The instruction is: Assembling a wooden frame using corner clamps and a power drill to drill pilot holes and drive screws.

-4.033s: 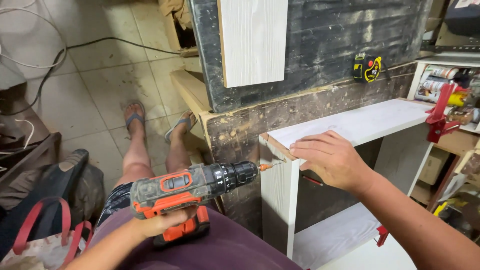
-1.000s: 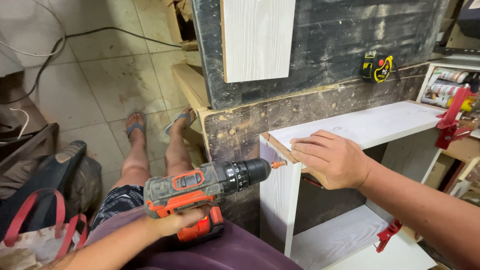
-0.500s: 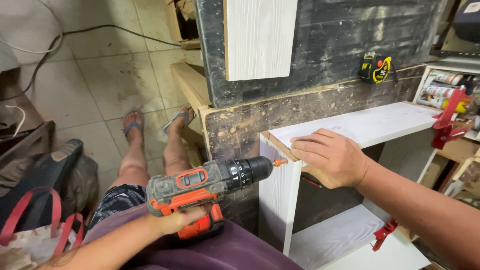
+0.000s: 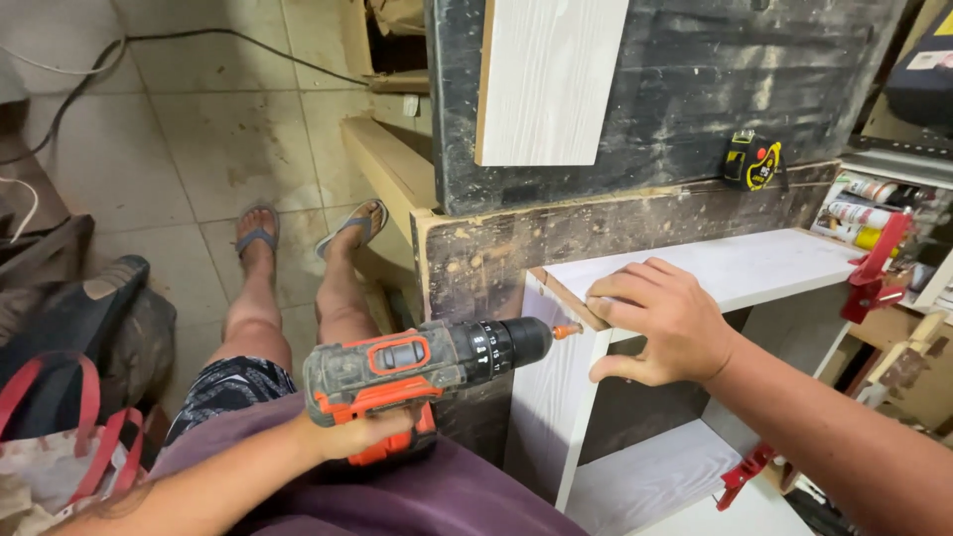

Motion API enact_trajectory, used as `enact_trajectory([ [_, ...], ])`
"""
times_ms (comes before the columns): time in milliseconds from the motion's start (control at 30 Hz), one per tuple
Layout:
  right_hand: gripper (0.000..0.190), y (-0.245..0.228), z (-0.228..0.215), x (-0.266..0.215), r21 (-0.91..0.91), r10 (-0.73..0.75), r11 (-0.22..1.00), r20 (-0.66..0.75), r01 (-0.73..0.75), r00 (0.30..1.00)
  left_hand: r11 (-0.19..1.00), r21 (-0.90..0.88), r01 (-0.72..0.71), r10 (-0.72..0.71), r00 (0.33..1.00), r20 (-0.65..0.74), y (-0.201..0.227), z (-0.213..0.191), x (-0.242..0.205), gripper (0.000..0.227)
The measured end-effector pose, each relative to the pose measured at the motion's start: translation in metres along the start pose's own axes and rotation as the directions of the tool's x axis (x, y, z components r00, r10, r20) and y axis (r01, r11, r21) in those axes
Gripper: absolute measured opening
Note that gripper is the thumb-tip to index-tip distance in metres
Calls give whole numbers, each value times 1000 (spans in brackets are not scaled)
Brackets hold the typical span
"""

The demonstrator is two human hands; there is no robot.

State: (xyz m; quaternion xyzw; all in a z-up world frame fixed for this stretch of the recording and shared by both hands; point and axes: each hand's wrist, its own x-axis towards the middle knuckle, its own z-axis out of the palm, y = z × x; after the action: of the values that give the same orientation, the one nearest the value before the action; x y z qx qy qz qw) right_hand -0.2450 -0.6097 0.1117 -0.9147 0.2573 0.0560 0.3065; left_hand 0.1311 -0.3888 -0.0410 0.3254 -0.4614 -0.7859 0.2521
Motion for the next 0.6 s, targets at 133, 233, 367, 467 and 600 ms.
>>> enact_trajectory([
  [133, 68, 3, 1, -2, -2, -14, 1000, -3, 14, 1000, 1000, 3, 25, -25, 999, 46, -7, -9, -9, 42],
  [233, 70, 5, 1, -3, 27, -13, 1000, 4, 13, 1000, 999, 10, 50, -51, 995, 85, 4, -18, -10, 46],
  [367, 74, 7, -2, -6, 70, -19, 997, 90, 13, 996, 934, -284, 218, -238, 971, -37, 13, -29, -18, 15],
  [467, 51, 10, 3, -8, 43, -6, 999, 145, 0, 989, 901, -248, 356, -383, 921, -69, 9, -31, -12, 23],
  [600, 61, 15, 15, -17, -29, 136, 991, 199, -133, 971, 878, -409, 248, -312, 945, -96, 35, -24, 15, 29],
])
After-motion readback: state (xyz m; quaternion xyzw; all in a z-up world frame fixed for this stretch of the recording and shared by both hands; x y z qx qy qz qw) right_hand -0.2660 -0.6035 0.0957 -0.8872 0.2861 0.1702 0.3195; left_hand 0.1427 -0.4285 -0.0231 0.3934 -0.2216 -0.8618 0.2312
